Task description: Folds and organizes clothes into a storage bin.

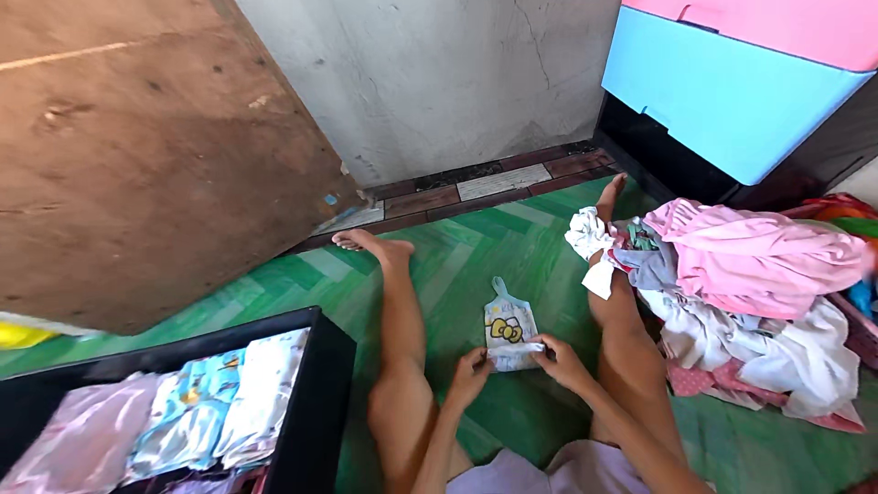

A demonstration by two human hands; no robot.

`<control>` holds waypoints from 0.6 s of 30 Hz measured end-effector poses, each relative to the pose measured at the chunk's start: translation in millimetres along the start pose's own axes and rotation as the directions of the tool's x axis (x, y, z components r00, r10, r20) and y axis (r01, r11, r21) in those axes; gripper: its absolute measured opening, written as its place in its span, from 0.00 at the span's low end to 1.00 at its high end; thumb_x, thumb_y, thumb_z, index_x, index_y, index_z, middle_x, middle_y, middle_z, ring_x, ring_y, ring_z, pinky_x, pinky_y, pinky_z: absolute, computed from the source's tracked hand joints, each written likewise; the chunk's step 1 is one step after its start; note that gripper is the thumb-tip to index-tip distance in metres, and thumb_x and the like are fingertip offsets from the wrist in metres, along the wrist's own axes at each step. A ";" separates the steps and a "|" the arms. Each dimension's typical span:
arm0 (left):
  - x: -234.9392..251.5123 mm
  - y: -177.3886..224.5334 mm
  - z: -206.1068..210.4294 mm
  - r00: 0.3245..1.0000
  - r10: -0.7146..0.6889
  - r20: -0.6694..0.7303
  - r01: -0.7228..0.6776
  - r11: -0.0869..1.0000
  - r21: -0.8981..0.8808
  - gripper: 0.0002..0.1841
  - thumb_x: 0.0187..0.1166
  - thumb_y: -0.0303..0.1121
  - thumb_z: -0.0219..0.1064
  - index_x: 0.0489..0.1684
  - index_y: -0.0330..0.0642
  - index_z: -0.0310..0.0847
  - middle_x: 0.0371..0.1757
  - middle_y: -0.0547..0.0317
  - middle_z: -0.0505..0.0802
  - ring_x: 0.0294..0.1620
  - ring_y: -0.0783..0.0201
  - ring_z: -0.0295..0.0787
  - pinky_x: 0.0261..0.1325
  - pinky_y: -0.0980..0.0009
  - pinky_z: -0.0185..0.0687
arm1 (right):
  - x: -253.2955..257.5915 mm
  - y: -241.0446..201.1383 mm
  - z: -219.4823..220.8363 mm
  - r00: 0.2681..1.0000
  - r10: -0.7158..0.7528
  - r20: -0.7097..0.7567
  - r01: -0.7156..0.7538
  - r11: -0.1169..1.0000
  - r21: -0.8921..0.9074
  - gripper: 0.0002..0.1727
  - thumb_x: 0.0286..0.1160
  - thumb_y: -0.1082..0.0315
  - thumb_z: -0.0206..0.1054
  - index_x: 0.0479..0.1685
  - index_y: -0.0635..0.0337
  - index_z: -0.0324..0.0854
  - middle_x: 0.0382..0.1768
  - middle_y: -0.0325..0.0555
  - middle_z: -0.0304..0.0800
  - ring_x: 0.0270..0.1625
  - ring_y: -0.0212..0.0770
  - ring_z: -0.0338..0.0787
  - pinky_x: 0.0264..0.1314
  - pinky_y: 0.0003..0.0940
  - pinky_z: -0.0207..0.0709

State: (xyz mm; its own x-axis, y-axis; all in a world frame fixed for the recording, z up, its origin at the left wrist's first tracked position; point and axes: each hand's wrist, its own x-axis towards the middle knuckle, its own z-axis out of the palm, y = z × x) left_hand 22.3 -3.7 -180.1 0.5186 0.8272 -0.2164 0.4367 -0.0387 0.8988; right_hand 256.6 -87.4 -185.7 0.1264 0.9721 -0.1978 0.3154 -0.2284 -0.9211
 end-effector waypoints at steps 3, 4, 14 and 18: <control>11.7 -4.3 7.3 0.993 -0.077 -0.091 0.080 0.997 0.023 0.17 0.88 0.33 0.62 0.65 0.29 0.79 0.53 0.40 0.93 0.54 0.53 0.91 0.64 0.55 0.84 | 13.2 -0.9 -0.2 0.991 0.108 -0.078 -0.104 0.993 0.050 0.25 0.86 0.60 0.64 0.79 0.58 0.75 0.55 0.59 0.91 0.51 0.49 0.92 0.60 0.46 0.84; 14.9 -3.9 9.8 0.989 -0.101 -0.111 0.105 0.994 0.032 0.18 0.89 0.34 0.61 0.68 0.30 0.78 0.54 0.39 0.93 0.55 0.51 0.92 0.65 0.53 0.84 | 16.4 0.6 0.7 0.987 0.139 -0.079 -0.137 0.990 0.035 0.27 0.86 0.59 0.65 0.81 0.57 0.73 0.54 0.59 0.91 0.51 0.50 0.92 0.60 0.47 0.84; 10.8 -1.3 25.2 0.963 -0.091 -0.254 0.136 0.977 0.162 0.23 0.87 0.34 0.64 0.79 0.40 0.73 0.33 0.47 0.91 0.31 0.54 0.87 0.44 0.55 0.84 | 7.8 4.9 7.4 0.981 0.186 -0.063 -0.190 0.979 -0.071 0.27 0.84 0.64 0.66 0.80 0.59 0.68 0.51 0.56 0.92 0.52 0.51 0.93 0.62 0.48 0.83; 2.0 1.8 27.5 0.963 -0.128 -0.235 0.173 0.969 0.179 0.21 0.86 0.33 0.64 0.74 0.35 0.73 0.38 0.43 0.93 0.37 0.49 0.92 0.49 0.51 0.86 | 3.0 2.5 9.0 0.971 0.237 -0.016 -0.237 0.958 -0.161 0.21 0.85 0.64 0.64 0.72 0.63 0.74 0.49 0.60 0.90 0.51 0.54 0.92 0.62 0.51 0.82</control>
State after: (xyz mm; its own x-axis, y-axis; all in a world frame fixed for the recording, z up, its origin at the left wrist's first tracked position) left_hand 44.3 -17.6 -189.4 0.2707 0.9338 -0.2340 0.6437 0.0051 0.7652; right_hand 249.3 -84.6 -191.7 0.2124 0.8891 -0.4054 0.4238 -0.4576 -0.7816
